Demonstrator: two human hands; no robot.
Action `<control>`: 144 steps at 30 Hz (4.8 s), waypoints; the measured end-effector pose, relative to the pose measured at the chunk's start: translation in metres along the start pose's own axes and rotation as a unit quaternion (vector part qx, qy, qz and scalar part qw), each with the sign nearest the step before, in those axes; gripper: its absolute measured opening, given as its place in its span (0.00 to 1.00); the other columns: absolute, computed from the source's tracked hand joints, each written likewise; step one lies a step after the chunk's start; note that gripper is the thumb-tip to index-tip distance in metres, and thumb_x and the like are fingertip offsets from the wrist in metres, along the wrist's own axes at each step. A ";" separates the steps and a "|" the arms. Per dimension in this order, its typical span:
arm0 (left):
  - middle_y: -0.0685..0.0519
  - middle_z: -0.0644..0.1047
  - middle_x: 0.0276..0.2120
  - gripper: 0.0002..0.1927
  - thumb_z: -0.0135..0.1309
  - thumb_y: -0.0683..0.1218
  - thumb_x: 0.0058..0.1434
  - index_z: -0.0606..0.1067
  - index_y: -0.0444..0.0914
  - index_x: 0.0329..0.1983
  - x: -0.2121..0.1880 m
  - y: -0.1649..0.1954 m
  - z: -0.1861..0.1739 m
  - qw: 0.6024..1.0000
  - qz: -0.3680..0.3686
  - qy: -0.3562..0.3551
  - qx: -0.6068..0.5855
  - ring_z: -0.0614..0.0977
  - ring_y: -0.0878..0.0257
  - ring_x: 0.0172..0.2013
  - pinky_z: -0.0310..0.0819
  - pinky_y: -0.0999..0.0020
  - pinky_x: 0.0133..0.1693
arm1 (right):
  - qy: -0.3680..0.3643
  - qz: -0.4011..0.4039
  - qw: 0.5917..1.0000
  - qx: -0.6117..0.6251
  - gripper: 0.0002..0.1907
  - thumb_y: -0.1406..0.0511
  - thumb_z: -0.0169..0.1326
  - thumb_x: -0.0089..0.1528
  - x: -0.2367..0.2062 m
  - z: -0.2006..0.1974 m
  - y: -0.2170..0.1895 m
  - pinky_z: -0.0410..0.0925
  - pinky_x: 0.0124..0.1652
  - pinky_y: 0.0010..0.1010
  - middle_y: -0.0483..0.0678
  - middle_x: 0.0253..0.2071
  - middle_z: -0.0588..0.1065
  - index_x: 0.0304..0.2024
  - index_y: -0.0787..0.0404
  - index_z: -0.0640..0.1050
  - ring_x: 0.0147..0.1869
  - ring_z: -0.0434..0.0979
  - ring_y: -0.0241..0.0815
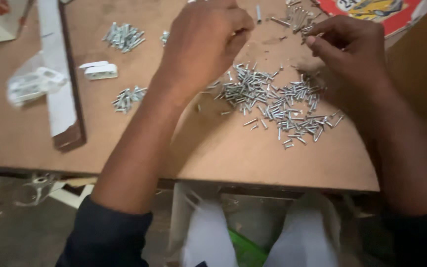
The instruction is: The person sorts small metal fasteners on a workbench by hand, picking up individual pieces and placing them into separate piles. The hands repeatedly pick, inspect, and place the fasteners without using tools.
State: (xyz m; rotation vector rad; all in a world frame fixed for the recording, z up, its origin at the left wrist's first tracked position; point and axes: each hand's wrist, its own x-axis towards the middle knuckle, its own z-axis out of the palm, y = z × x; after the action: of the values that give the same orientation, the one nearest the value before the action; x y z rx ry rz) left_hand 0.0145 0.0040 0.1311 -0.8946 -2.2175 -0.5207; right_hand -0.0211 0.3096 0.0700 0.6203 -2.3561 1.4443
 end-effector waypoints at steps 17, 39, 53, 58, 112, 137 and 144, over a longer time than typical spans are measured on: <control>0.48 0.80 0.33 0.06 0.64 0.47 0.56 0.84 0.40 0.32 -0.036 -0.075 0.040 0.986 -0.061 -0.142 0.057 0.81 0.45 0.39 0.74 0.50 0.42 | -0.047 0.026 0.996 -0.067 0.08 0.71 0.62 0.65 0.027 0.044 -0.019 0.65 0.35 0.22 0.43 0.34 0.76 0.47 0.66 0.83 0.35 0.71 0.28; 0.50 0.81 0.39 0.10 0.62 0.51 0.62 0.83 0.41 0.42 -0.031 -0.039 0.045 0.987 -0.019 -0.142 -0.072 0.80 0.48 0.43 0.73 0.52 0.45 | -0.092 0.095 0.968 -0.214 0.08 0.69 0.57 0.62 0.019 0.017 -0.013 0.67 0.30 0.27 0.47 0.27 0.77 0.42 0.62 0.82 0.30 0.76 0.33; 0.50 0.80 0.40 0.13 0.62 0.52 0.61 0.84 0.43 0.45 -0.021 0.000 0.054 0.984 0.020 -0.148 -0.102 0.79 0.50 0.45 0.72 0.53 0.48 | -0.250 0.118 0.925 -0.262 0.08 0.62 0.64 0.56 0.011 -0.003 -0.034 0.69 0.30 0.32 0.46 0.24 0.79 0.38 0.56 0.84 0.27 0.78 0.37; 0.50 0.79 0.41 0.11 0.61 0.52 0.64 0.84 0.44 0.45 -0.016 0.012 0.060 0.986 0.034 -0.134 -0.092 0.79 0.50 0.45 0.71 0.53 0.48 | -0.303 0.076 0.922 -0.231 0.09 0.61 0.66 0.52 0.011 -0.010 -0.040 0.69 0.30 0.33 0.45 0.22 0.78 0.33 0.57 0.83 0.27 0.77 0.39; 0.51 0.79 0.40 0.10 0.66 0.49 0.60 0.84 0.44 0.44 -0.020 0.005 0.062 0.979 0.006 -0.144 -0.145 0.80 0.52 0.44 0.74 0.56 0.46 | -0.319 0.139 0.926 -0.148 0.06 0.72 0.64 0.51 0.010 0.001 -0.038 0.72 0.30 0.27 0.44 0.25 0.82 0.32 0.63 0.82 0.28 0.79 0.32; 0.53 0.77 0.42 0.09 0.65 0.44 0.59 0.82 0.46 0.43 -0.025 0.020 0.069 0.977 0.073 -0.166 -0.115 0.77 0.51 0.49 0.70 0.54 0.49 | -0.304 0.125 0.944 0.040 0.08 0.74 0.60 0.58 0.008 0.001 -0.033 0.73 0.37 0.24 0.45 0.31 0.79 0.37 0.63 0.75 0.36 0.81 0.32; 0.53 0.77 0.43 0.19 0.66 0.41 0.45 0.83 0.50 0.42 -0.026 0.025 0.059 0.979 0.099 -0.170 -0.059 0.76 0.52 0.52 0.69 0.56 0.53 | -0.288 0.154 0.944 0.049 0.08 0.75 0.60 0.57 0.007 0.003 -0.033 0.74 0.35 0.25 0.45 0.31 0.79 0.36 0.64 0.75 0.36 0.84 0.34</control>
State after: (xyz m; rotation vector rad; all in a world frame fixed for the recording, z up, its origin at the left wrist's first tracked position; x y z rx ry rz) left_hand 0.0207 0.0433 0.0748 -1.3355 -2.3817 -0.4321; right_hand -0.0108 0.2924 0.0973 0.8201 -2.9517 1.6978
